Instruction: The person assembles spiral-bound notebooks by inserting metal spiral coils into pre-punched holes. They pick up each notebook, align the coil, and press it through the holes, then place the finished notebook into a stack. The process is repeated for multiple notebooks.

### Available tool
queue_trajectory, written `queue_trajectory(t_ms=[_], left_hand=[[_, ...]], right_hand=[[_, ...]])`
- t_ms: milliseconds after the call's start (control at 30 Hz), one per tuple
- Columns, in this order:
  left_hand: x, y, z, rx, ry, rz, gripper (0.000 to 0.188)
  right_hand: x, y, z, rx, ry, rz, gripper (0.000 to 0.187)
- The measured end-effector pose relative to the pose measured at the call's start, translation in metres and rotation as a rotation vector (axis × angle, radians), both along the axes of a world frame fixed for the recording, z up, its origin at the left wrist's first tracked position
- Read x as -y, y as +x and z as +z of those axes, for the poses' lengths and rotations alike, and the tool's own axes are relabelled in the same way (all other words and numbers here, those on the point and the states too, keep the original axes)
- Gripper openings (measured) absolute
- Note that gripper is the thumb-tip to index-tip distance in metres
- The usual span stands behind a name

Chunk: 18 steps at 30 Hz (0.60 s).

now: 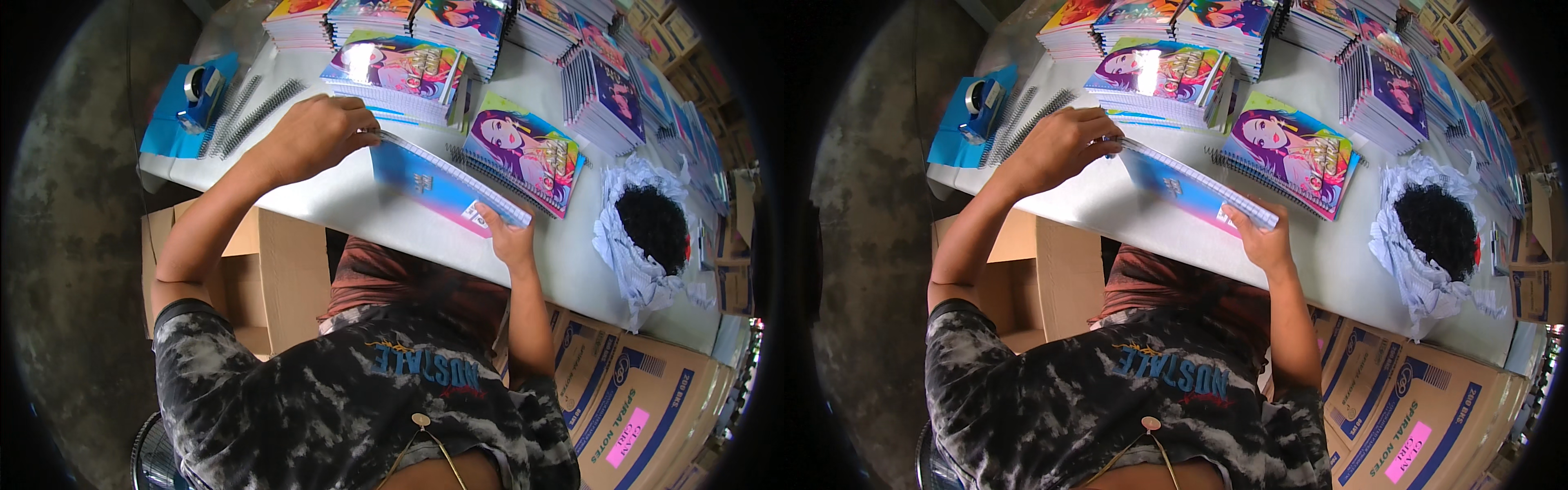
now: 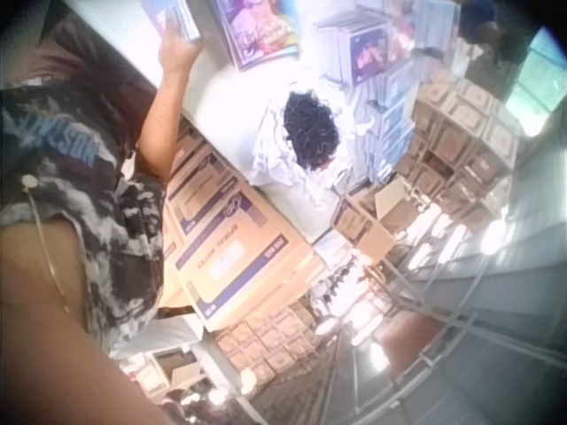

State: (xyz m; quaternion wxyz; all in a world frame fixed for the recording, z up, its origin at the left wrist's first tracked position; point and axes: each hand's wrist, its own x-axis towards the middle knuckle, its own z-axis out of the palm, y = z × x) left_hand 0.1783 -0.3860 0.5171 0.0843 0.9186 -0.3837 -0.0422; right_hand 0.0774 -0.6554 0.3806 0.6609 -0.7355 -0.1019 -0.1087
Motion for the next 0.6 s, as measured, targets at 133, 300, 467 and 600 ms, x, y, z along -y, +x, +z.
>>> queue_trajectory(t_ms=[133, 300, 467, 600], left_hand=[[0.002, 0.001, -0.012, 0.457, -0.292, -0.173, 0.019], [-0.002, 0.007, 0.0, 0.048, -0.093, -0.11, 0.022], [0.004, 0.002, -0.004, 0.328, -0.223, -0.185, 0.016], [-0.001, 0.013, 0.004, -0.212, -0.169, -0.074, 0.015]], right_hand=[[-0.004, 0.0, 0.007, 0.108, -0.135, -0.039, 0.02], [-0.004, 0.0, 0.008, 0.161, -0.158, -0.008, 0.021], [-0.006, -0.003, 0.004, 0.109, 0.011, -0.008, 0.019], [-0.012, -0.003, 0.011, 0.225, -0.046, -0.038, 0.018]])
